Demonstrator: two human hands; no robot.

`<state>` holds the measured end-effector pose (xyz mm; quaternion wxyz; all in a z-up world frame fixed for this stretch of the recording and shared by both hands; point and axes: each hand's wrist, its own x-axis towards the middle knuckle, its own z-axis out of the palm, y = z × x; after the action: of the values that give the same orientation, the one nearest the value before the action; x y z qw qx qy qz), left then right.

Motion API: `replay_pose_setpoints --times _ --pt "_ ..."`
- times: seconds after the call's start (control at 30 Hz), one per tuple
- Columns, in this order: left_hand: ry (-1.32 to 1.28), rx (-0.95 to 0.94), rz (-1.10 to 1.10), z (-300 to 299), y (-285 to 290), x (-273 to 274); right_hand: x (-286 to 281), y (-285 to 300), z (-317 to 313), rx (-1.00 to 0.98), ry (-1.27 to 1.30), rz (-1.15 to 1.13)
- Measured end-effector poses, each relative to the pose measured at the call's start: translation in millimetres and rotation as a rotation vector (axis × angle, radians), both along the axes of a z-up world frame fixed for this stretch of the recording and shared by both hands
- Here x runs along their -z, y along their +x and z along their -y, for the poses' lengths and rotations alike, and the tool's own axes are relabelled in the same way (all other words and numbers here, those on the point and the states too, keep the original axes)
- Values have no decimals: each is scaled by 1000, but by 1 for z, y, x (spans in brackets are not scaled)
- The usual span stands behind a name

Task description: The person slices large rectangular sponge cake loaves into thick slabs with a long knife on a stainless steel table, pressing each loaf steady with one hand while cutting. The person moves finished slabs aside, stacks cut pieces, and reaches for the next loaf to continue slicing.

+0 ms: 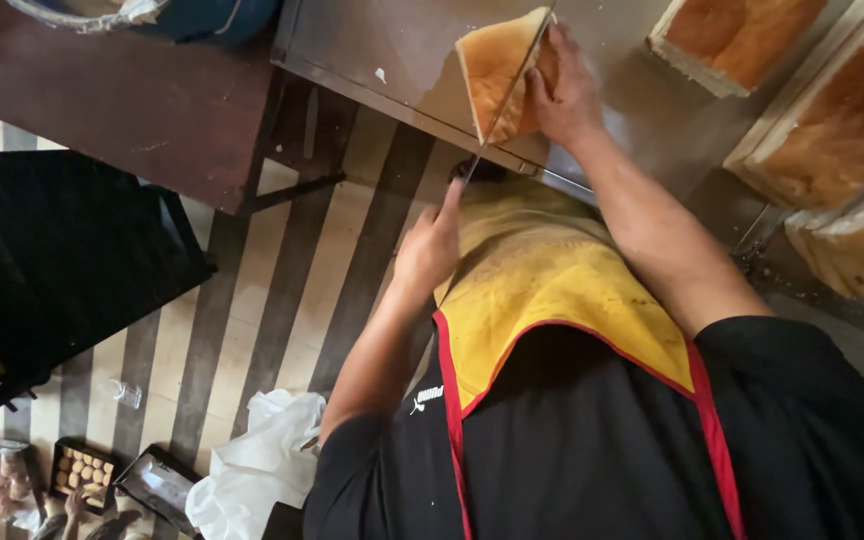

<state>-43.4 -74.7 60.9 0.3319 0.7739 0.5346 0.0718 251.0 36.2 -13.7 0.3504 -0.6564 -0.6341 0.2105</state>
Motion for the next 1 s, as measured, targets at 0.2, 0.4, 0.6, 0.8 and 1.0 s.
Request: replay_pose_setpoints --times 0.2,0.4,0.6,0.8,1.0 --pt "-31 -12 -119 26 -19 -4 -9 -1 -3 11 -92 -105" --pt "6 -29 -45 -40 44 19 0 2 -1 -1 -51 -109" --pt "28 -64 -39 -26 35 12 -5 -3 -5 -33 47 18" --pt "17 -81 -16 48 -27 9 -1 -2 -7 28 -43 47" --pt "33 -67 -86 -3 15 19 0 -1 -5 -12 -2 24"
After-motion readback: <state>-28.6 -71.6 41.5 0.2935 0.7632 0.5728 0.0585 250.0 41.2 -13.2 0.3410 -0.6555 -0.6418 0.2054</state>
